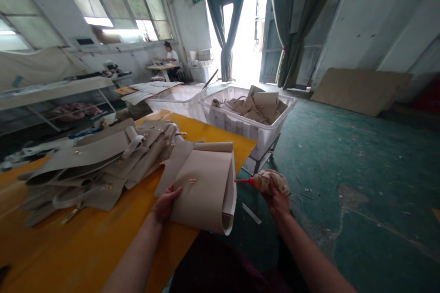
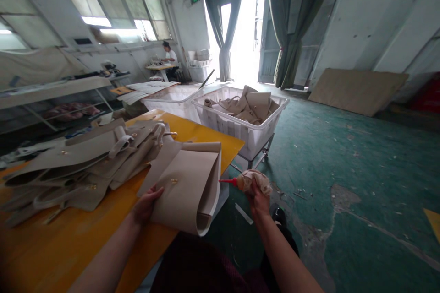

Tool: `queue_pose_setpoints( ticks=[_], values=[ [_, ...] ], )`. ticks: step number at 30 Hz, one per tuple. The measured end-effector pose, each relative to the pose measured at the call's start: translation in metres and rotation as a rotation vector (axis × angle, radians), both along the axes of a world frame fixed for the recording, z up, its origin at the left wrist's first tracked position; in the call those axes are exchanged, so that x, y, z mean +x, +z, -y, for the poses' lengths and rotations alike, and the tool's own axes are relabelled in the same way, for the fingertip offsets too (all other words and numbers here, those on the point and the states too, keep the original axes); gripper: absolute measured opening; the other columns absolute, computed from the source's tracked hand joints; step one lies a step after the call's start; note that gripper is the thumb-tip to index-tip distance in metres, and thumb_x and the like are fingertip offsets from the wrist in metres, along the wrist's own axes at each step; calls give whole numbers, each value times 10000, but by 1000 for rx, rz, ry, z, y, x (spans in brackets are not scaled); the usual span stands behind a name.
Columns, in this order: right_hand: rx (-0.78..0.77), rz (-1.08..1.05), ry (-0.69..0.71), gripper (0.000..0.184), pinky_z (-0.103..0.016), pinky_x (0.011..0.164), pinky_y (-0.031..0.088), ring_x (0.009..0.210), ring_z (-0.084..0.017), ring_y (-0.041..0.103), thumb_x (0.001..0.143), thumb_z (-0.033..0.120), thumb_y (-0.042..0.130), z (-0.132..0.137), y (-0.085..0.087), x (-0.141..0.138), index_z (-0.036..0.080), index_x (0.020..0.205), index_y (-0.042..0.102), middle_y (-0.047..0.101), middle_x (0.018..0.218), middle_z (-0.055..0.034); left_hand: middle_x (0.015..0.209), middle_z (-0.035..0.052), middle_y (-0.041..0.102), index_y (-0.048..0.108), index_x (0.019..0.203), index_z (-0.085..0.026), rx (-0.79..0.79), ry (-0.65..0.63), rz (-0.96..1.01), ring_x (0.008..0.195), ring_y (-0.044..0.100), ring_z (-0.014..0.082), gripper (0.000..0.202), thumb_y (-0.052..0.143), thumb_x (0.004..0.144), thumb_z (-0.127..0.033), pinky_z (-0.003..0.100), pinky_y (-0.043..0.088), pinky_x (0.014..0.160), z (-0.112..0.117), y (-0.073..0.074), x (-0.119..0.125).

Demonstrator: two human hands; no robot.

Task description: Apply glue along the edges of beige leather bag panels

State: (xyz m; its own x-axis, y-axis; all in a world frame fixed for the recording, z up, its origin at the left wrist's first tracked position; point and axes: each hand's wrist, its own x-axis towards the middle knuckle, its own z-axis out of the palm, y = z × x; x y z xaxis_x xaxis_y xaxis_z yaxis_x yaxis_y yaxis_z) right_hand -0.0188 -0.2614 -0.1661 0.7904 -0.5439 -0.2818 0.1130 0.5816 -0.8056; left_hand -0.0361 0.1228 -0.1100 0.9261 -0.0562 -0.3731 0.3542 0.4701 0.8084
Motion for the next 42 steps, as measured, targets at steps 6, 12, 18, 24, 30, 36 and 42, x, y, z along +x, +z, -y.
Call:
queue_pose_setpoints(
  ticks=[6, 12, 18, 24, 30, 36, 42],
  values=[
    [-22, 30, 102, 541, -382, 639, 630, 864, -275, 695, 577, 493, 973, 5, -9, -53, 281, 1017, 741, 745, 1046, -44, 902, 59, 829, 782, 984, -202, -4, -18, 10, 742, 784, 249, 510, 1015, 530, -232, 297, 643, 663, -1, -1, 0],
    [-14, 141, 200, 526, -301, 593, 611, 889, -244, 691, 637, 432, 974, 7, 21, -54, 274, 1087, 751, 732, 1090, -33, 921, 75, 829, 774, 1008, -188, -25, -18, 10, 751, 785, 259, 537, 1020, 533, -230, 300, 639, 667, 0, -1, -1],
    [273, -50, 54, 331, -243, 560, 612, 746, -178, 708, 719, 216, 857, 7, 41, -4, 242, 1004, 692, 746, 918, 31, 955, 90, 826, 759, 1037, -158, -37, 16, 11, 793, 783, 263, 559, 1016, 543, -211, 314, 625, 711, 2, 2, -2],
    [482, -78, 209, 199, -264, 538, 633, 684, -185, 742, 1011, 219, 489, 5, 72, 37, 203, 1001, 688, 771, 826, -34, 948, 97, 824, 778, 1013, -151, -15, -1, 12, 832, 787, 287, 544, 1025, 533, -215, 330, 610, 742, -2, 17, -5],
    [574, -170, 386, 337, -236, 547, 623, 584, -163, 713, 1074, 231, 384, -15, 88, 83, 195, 900, 670, 740, 710, -37, 944, 110, 825, 810, 999, -160, -36, 20, 88, 793, 782, 284, 565, 1050, 501, -277, 327, 608, 704, -6, 36, -8],
    [537, -305, 525, 415, -219, 488, 577, 474, -157, 649, 1097, 311, 411, -23, 86, 130, 171, 800, 665, 696, 610, -48, 924, 113, 823, 829, 989, -167, -71, 10, 146, 787, 782, 286, 545, 1050, 505, -285, 333, 613, 726, -7, 39, 0],
    [459, -382, 572, 519, -217, 487, 553, 471, -162, 634, 1105, 387, 421, -19, 79, 149, 154, 702, 649, 655, 558, -62, 962, 104, 827, 836, 1013, -191, -93, -7, 152, 862, 793, 302, 506, 1036, 556, -278, 332, 618, 758, -9, 29, 5]
  ],
)
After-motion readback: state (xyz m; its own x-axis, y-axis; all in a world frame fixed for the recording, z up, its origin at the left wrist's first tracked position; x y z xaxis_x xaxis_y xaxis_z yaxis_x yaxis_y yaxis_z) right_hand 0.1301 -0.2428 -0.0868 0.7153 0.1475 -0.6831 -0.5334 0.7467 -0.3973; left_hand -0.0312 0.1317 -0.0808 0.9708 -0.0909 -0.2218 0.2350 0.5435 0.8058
